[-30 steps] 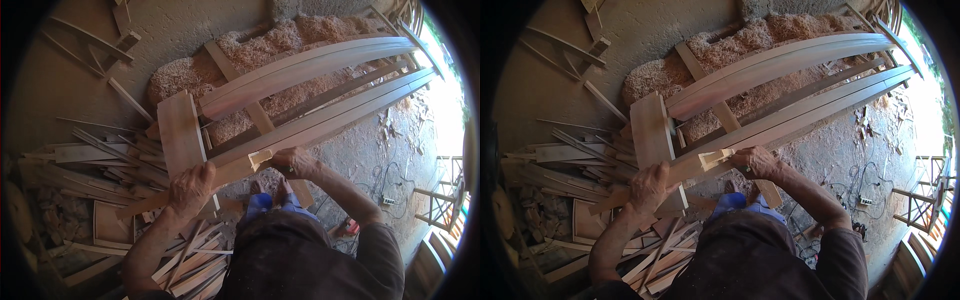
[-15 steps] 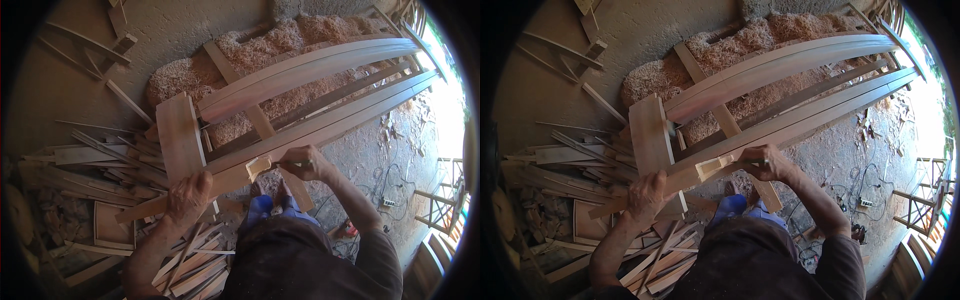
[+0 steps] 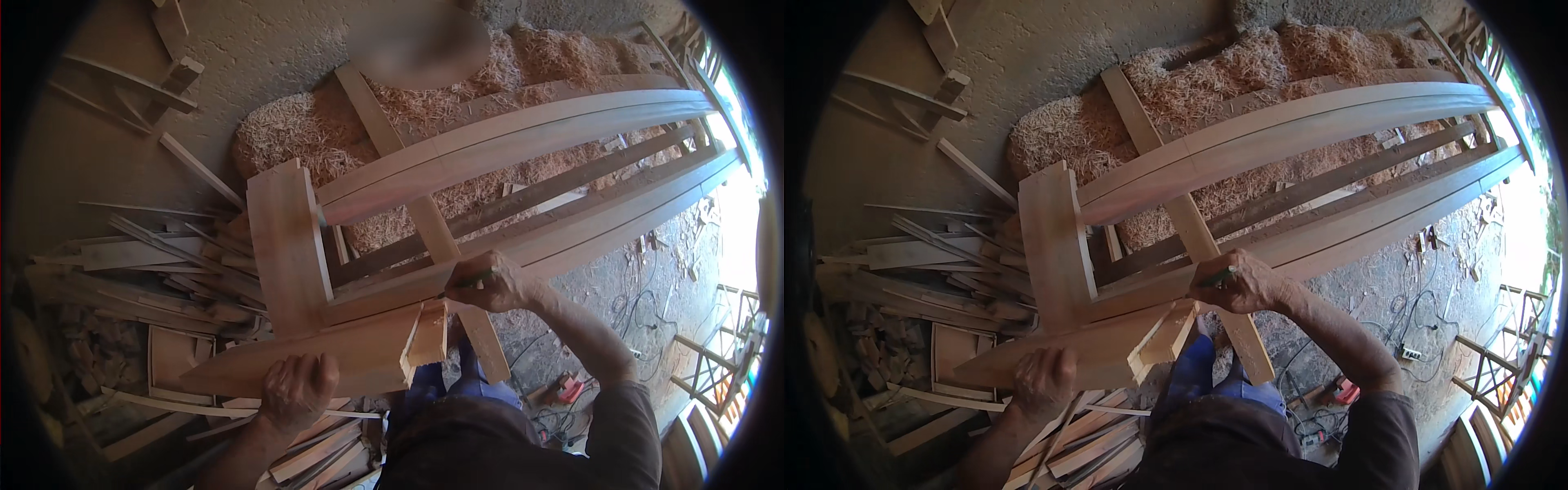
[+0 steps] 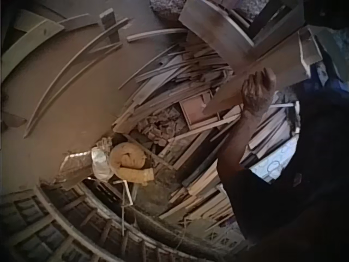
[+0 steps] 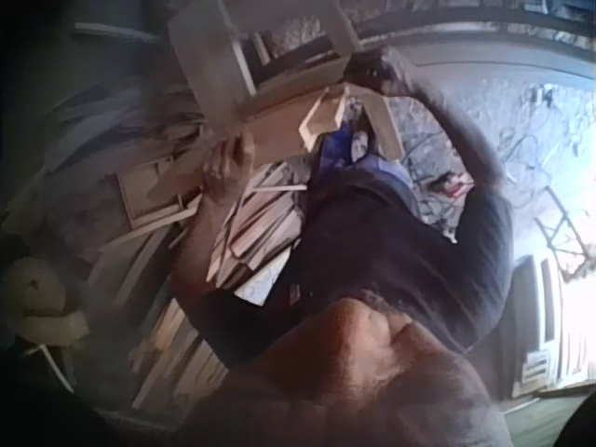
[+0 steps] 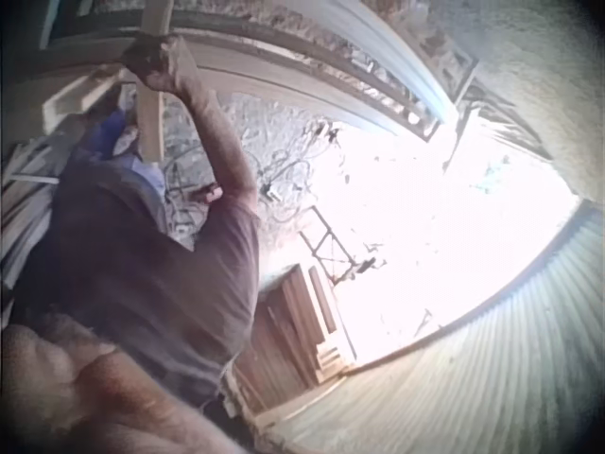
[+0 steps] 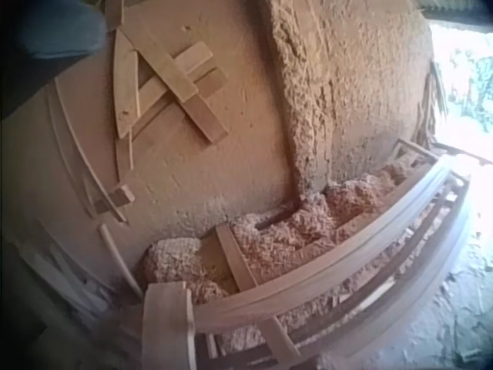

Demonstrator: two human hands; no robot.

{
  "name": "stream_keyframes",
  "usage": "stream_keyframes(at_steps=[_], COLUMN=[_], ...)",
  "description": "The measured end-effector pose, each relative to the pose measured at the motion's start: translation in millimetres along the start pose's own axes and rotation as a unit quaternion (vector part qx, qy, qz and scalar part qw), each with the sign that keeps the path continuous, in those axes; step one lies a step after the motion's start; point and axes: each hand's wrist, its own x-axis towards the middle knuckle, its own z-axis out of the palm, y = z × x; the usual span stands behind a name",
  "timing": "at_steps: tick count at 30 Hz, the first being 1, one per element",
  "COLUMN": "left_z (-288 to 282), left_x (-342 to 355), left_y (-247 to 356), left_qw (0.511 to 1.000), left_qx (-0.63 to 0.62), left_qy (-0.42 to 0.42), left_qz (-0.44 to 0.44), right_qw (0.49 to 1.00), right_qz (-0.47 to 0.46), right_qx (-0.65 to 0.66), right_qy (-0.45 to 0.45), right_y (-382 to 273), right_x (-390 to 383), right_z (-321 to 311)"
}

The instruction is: The person fits wooden boards together, checking the alignment of the joints by hand and marking specific points on the wood with a pencil.

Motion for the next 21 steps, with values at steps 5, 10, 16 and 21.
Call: stream_keyframes(at_steps=[5, 10, 16, 21], left_z=[1, 0, 1, 1], left_x=[0, 0, 0, 0], left_y=[0, -1, -1, -2], left_qw=[1.000, 1.000, 1.000, 1.000], left_qx=[0.003, -0.002, -0.009, -0.008], left_qy=[0.001, -0.002, 0.001, 0.004], left_qz=[-0.008, -0.012, -0.011, -0.009], right_qw=[0.999, 0.997, 0.996, 0.995], right_qz=[-0.010, -0.041, -0.040, -0.046], right_qx=[-0.009, -0.038, -0.043, -0.042], right_qy=[-0.036, -0.048, -0.069, -0.072], right_y=[10, 17, 20, 22], right_x=[10, 16, 14, 12], right_z=[7, 6, 8, 14])
